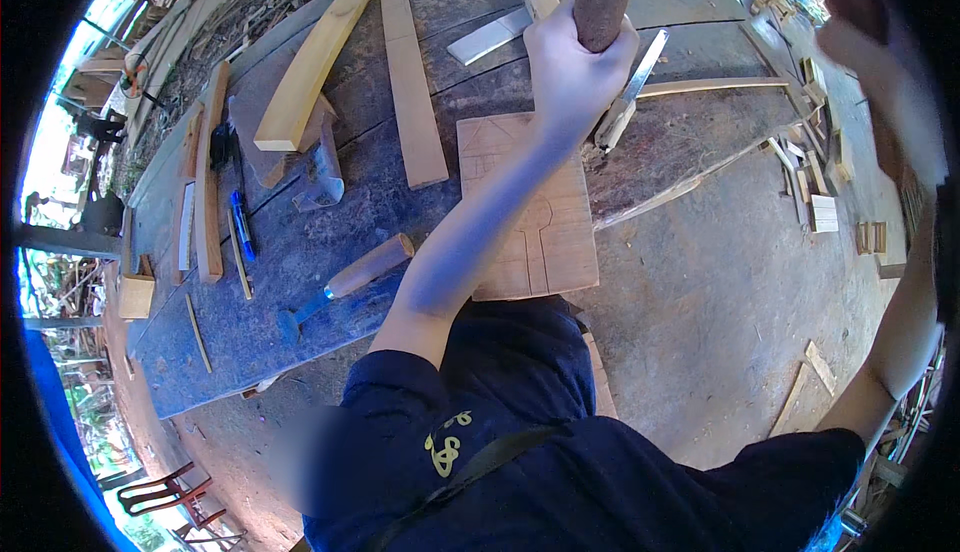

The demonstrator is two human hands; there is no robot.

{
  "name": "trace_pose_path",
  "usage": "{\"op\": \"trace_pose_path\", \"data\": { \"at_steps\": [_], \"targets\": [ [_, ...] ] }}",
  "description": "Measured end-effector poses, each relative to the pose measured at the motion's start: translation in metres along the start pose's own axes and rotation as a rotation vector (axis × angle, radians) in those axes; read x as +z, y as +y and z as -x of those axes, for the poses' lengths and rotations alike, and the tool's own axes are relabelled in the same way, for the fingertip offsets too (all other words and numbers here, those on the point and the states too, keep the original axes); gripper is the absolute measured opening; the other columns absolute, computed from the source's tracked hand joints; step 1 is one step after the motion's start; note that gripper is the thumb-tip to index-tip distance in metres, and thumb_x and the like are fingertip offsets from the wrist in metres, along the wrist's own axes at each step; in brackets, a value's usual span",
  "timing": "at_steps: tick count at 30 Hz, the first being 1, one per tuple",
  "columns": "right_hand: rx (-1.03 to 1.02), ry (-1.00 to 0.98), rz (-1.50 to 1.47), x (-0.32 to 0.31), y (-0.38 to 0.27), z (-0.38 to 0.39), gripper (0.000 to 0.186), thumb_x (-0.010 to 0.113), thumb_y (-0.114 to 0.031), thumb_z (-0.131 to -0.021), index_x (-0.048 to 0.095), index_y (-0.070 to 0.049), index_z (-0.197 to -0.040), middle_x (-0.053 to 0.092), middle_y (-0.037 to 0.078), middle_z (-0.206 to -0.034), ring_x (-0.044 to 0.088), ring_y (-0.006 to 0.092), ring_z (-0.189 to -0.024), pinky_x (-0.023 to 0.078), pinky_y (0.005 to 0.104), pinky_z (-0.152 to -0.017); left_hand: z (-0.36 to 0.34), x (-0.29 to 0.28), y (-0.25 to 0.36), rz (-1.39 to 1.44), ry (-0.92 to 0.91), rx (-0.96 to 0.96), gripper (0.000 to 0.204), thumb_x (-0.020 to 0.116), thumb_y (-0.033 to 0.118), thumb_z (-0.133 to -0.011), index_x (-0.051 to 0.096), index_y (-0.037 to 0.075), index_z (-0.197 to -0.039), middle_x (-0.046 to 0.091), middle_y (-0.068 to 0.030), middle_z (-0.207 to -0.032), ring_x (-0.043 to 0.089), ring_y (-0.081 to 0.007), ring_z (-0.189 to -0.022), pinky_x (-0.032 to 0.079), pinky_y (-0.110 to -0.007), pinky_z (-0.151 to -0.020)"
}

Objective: Carving a wood joint using a chisel and a wooden mallet.

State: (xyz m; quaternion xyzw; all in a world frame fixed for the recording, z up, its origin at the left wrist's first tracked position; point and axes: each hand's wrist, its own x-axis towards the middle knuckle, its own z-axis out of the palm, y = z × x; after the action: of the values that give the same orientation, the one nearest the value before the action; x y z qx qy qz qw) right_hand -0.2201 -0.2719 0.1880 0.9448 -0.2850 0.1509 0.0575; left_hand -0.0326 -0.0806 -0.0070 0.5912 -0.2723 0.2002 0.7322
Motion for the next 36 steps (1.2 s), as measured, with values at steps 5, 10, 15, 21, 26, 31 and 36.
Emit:
{"op": "trace_pose_path", "data": {
  "at_steps": [5,10,15,21,26,31,36],
  "targets": [
    [-0.16,-0.033,-0.094,0.008,-0.071,0.029,0.052,0.066,-0.008,-0.075,0.053,0.003,-0.125,0.066,0.02,-0.106,0.064,0.0249,-0.099,0.048,0.0374,-0.09,0.0,0.001,0.001,0.022,-0.017,0.0,0.014,0.067,0.009,-0.077,0.057,-0.001,-0.075,0.055,-0.0061,-0.058,0.05,-0.0087,-0.054,0.044,-0.029,-0.055],
    [-0.325,-0.062,-0.199,0.023,-0.06,0.017,0.063,0.064,-0.005,-0.072,0.047,0.003,-0.132,0.064,0.023,-0.109,0.063,0.0291,-0.102,0.047,0.0396,-0.093,-0.001,-0.005,0.001,-0.044,-0.006,-0.028,0.015,0.067,0.009,-0.077,0.057,-0.002,-0.075,0.056,-0.0072,-0.058,0.051,-0.0093,-0.054,0.045,-0.029,-0.056],
    [-0.484,-0.099,-0.298,0.034,-0.053,0.009,0.073,0.063,-0.003,-0.069,0.042,0.003,-0.139,0.062,0.026,-0.111,0.063,0.0333,-0.105,0.046,0.0418,-0.097,-0.002,-0.005,0.0,-0.037,-0.004,-0.022,0.015,0.067,0.009,-0.077,0.057,-0.002,-0.075,0.056,-0.0072,-0.058,0.052,-0.0094,-0.055,0.046,-0.03,-0.056],
    [-0.545,-0.084,-0.051,0.012,-0.096,0.016,0.082,0.063,-0.003,-0.065,0.038,0.005,-0.143,0.06,0.03,-0.114,0.063,0.0356,-0.108,0.045,0.0427,-0.098,-0.003,0.002,0.003,-0.034,0.034,0.088,0.016,0.067,0.007,-0.084,0.056,0.001,-0.073,0.054,0.0028,-0.061,0.045,-0.0033,-0.057,0.038,-0.026,-0.052],
    [-0.485,0.081,-0.346,-0.002,-0.094,0.013,0.083,0.061,-0.006,-0.063,0.038,0.007,-0.142,0.06,0.029,-0.107,0.062,0.0365,-0.105,0.045,0.0417,-0.094,0.005,-0.007,0.011,-0.093,-0.008,-0.096,0.016,0.069,0.01,-0.085,0.058,0.001,-0.076,0.056,0.0017,-0.064,0.048,-0.0034,-0.061,0.041,-0.026,-0.054],
    [-0.599,0.038,-0.344,0.029,-0.086,0.014,0.049,0.061,-0.007,-0.065,0.047,0.003,-0.111,0.059,0.022,-0.068,0.064,0.0413,-0.069,0.048,0.0473,-0.067,0.008,-0.002,0.008,-0.019,0.007,-0.026,0.011,0.069,0.007,-0.082,0.06,0.0,-0.083,0.058,-0.0028,-0.064,0.054,-0.0056,-0.06,0.045,-0.027,-0.057],
    [-0.606,0.099,-0.372,0.004,-0.086,0.014,0.048,0.062,-0.007,-0.067,0.05,0.0,-0.112,0.062,0.022,-0.072,0.063,0.0418,-0.069,0.051,0.0473,-0.069,0.006,-0.002,0.009,-0.024,0.022,-0.052,0.011,0.068,0.005,-0.079,0.061,-0.002,-0.086,0.06,-0.0078,-0.061,0.058,-0.0086,-0.056,0.047,-0.028,-0.057]
  ]
}}
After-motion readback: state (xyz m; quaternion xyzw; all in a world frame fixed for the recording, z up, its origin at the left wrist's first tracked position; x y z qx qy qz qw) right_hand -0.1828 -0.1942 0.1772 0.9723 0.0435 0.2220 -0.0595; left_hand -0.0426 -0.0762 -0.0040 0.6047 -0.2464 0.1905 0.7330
